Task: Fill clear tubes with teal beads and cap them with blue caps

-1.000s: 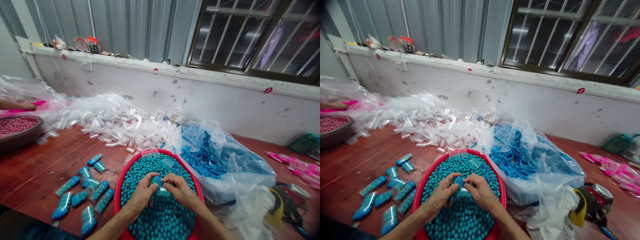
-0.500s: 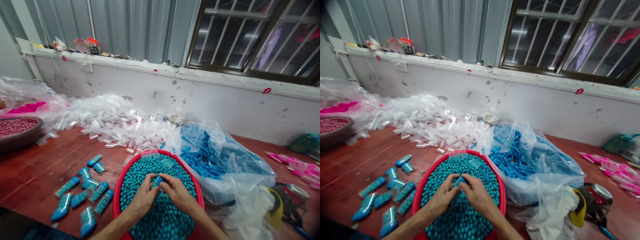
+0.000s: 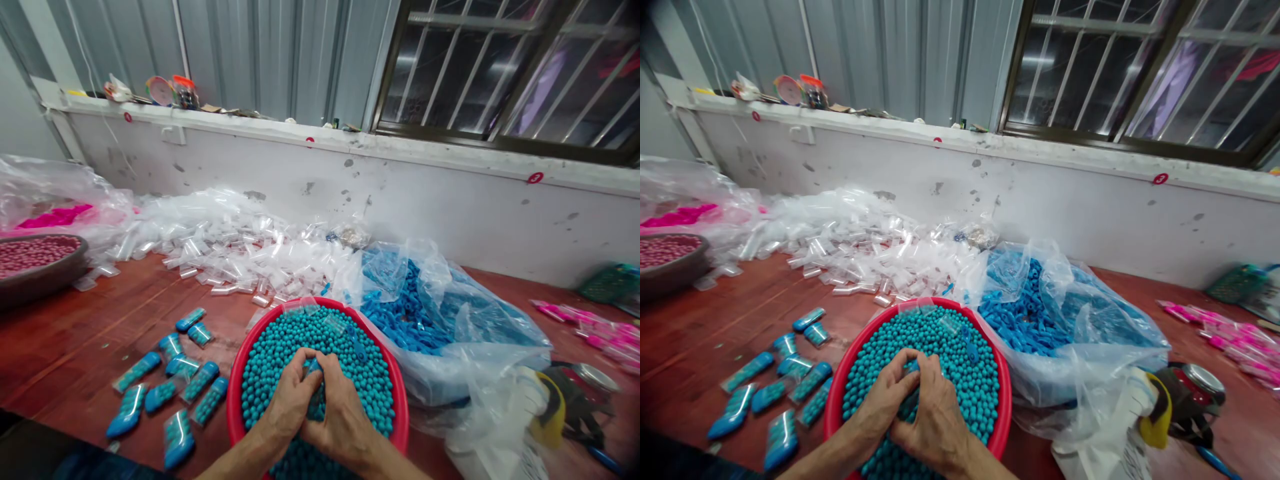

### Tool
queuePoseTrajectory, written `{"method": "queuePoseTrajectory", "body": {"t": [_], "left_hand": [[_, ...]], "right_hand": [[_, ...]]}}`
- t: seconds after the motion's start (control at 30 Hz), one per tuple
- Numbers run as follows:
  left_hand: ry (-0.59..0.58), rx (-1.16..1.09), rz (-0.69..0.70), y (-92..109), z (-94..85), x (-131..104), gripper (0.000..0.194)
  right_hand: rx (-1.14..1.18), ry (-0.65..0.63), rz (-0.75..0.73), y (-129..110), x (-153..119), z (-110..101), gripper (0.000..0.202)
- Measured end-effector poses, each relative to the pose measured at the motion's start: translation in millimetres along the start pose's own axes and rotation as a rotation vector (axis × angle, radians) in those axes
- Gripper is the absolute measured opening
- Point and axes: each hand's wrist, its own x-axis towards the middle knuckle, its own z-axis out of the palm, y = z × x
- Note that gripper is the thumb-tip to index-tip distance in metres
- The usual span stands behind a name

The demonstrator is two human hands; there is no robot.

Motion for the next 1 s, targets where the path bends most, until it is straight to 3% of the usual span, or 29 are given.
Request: {"method": "queuePoseTrajectory", "body": {"t": [0.13,0.27,0.37,0.5,0.6,0.67,0.7,0.9,1.0], "left_hand": [[0.045,0.131,0.107,-6.8,1.2,0.4,0.017],[0.062,0.335,0.212,-6.3,-13.7,0.7,0.017],[0.119,0.551,0.203,2.0,-48.6,-2.3,0.027],[0.272,0.906,0.157,15.8,-110.3,-10.0,0.033],[0.511,1.333,0.076,22.0,-135.3,-13.1,0.037],[0.606,1.507,0.121,23.2,-132.0,-12.0,0.039],[0.597,1.53,0.154,22.9,-124.7,-10.6,0.039],[0.187,1.286,0.187,6.1,-58.4,2.7,0.037],[0.061,1.044,0.14,-3.6,-42.4,8.2,0.039]], "right_hand": [[-0.042,0.016,-0.009,1.7,-4.7,8.9,0.072],[-0.105,-0.162,0.01,0.3,1.7,2.4,0.08],[-0.152,-0.234,0.0,9.5,11.8,-19.1,0.073],[-0.251,-0.162,0.177,36.0,18.8,-45.1,0.04],[-0.339,-0.232,0.201,47.4,16.1,-47.6,0.037],[-0.39,-0.307,0.176,46.7,14.7,-43.2,0.037],[-0.413,-0.337,0.165,44.7,15.0,-40.4,0.036],[-0.505,-0.395,0.149,38.1,26.2,-30.2,0.019],[-0.316,-0.308,0.161,43.9,27.4,-28.3,0.011]]}}
